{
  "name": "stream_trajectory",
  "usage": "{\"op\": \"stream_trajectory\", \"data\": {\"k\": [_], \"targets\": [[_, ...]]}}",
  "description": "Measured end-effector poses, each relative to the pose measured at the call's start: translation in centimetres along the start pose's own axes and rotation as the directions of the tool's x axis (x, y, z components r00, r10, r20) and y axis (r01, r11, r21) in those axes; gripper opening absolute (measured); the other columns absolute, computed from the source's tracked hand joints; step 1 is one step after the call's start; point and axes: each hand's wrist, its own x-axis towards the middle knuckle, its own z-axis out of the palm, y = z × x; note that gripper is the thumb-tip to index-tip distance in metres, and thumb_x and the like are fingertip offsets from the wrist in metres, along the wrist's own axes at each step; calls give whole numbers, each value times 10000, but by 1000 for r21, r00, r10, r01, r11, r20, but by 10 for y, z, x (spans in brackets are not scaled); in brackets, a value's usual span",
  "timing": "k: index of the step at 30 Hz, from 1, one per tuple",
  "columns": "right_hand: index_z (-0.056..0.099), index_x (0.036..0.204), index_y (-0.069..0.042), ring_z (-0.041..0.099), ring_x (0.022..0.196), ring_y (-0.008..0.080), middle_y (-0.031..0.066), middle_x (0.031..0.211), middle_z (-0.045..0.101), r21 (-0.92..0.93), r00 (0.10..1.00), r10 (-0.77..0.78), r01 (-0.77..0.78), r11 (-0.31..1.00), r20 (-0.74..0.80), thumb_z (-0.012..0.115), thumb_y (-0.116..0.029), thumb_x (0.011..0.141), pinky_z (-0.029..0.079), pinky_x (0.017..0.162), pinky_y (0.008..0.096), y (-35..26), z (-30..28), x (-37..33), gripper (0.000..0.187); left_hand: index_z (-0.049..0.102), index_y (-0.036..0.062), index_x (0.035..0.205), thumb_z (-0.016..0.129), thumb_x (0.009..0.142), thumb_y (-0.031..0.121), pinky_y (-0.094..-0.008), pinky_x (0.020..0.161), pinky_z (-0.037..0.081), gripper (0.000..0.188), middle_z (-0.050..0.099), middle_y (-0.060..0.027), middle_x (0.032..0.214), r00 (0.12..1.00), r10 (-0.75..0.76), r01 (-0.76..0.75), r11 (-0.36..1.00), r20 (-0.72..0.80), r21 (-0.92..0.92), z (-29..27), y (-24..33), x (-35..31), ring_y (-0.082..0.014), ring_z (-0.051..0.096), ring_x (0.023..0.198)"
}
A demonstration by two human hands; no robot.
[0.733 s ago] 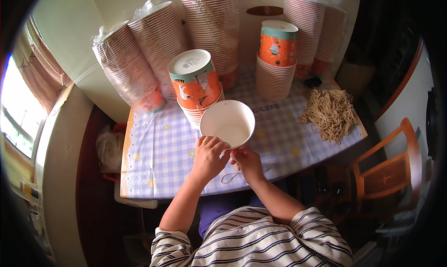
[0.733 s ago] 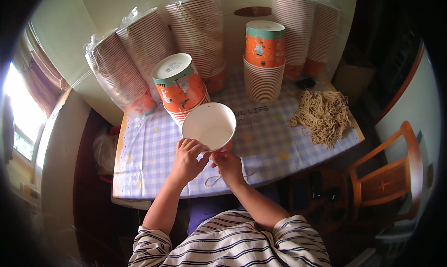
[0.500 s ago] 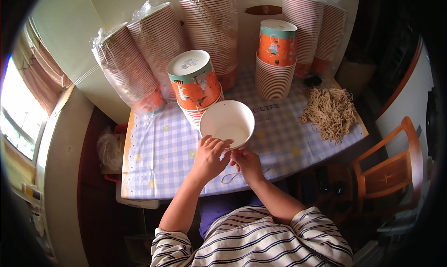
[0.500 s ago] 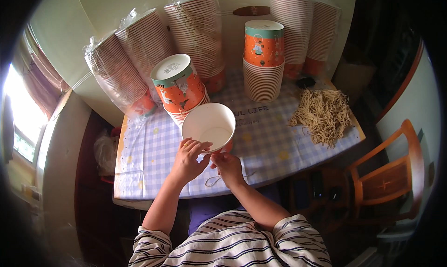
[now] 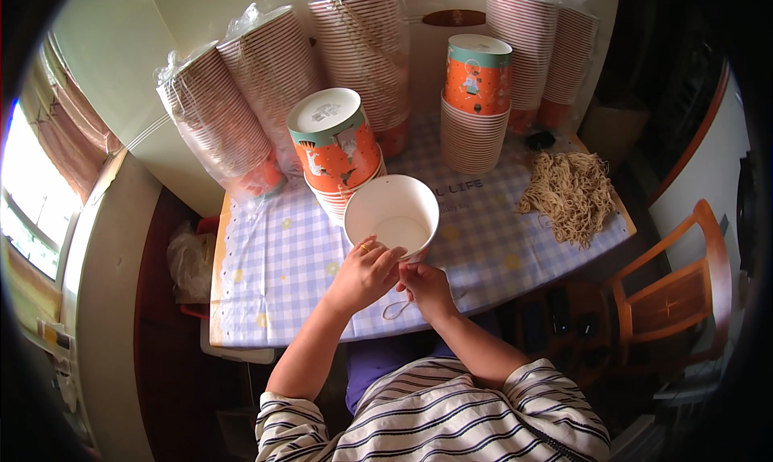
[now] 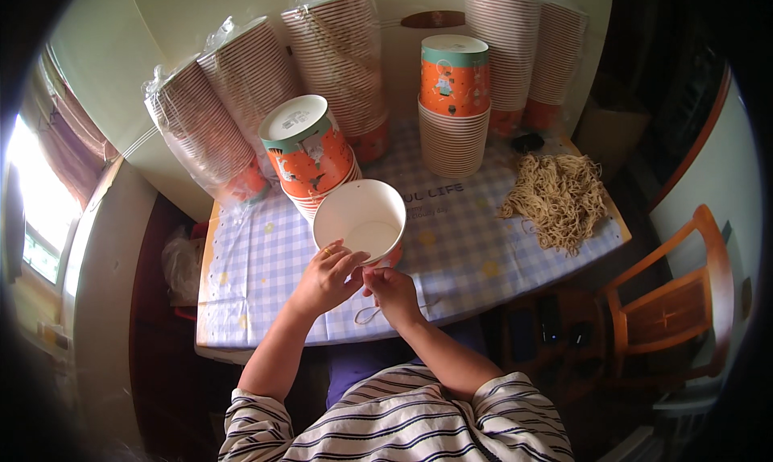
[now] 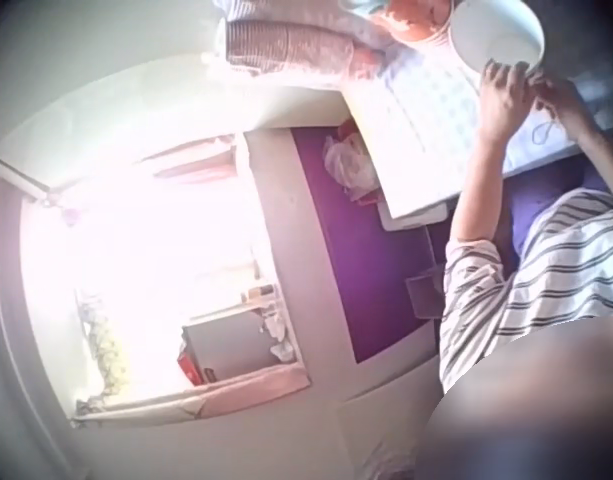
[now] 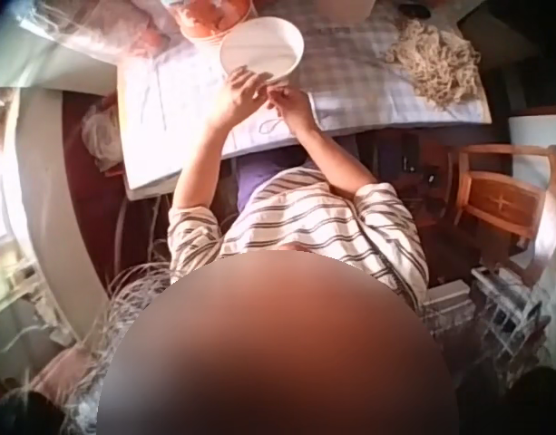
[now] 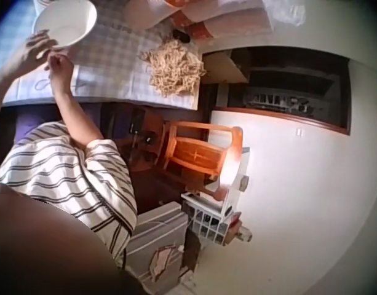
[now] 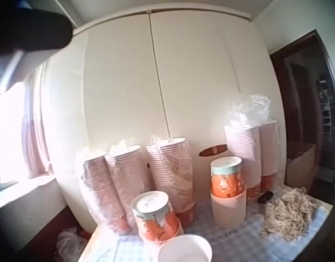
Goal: Attaching plastic handles to paper food buckets at a workspace.
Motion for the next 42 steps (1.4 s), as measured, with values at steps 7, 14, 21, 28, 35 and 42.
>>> {"op": "stream_trajectory", "data": {"k": [7,14,21,28,35,42], "targets": [[642,921,-24,475,512,47,18,651,598,-38,1000,-1,2,999,18,584,-220,892,390,482,200,-2,-1,1,207,575,48,1007,694,710,130,-430,863,490,330,636,-91,788,996,88,-87,996,-15,18,-1,-6,0,-266,635,749],[645,932,-19,475,517,49,19,659,601,-46,1000,16,-16,999,-4,597,-234,883,398,492,199,-2,-3,2,226,590,41,967,702,685,40,-407,816,525,303,656,-79,771,995,96,-95,995,-32,23,-2,-3,5,-243,661,755],[643,908,-52,495,624,67,19,730,597,120,999,-29,26,992,21,633,-278,860,396,587,214,3,-20,0,231,612,61,995,683,708,67,-404,859,491,296,631,-90,858,975,14,-5,999,-221,39,-2,17,10,-251,615,829],[606,905,-31,403,514,63,12,668,550,496,976,53,-153,855,210,601,-151,876,346,502,200,-41,-43,-6,124,581,1,1013,623,834,90,-284,809,430,204,611,-84,969,721,-692,410,427,0,-806,72,58,-61,-164,552,894],[614,914,-55,345,452,35,-4,619,528,465,969,77,-182,866,235,581,-158,889,305,472,192,-59,-64,-7,111,604,44,1071,524,941,232,-186,593,391,242,508,37,722,726,-422,581,-46,543,-812,75,72,-66,-52,435,621],[625,916,-92,345,430,42,-29,550,491,489,961,138,-242,838,239,563,-161,892,330,525,232,-62,-84,-1,96,657,15,957,473,957,298,-209,569,370,338,494,31,633,689,-431,676,90,583,-732,38,56,-85,-60,439,602]]}}
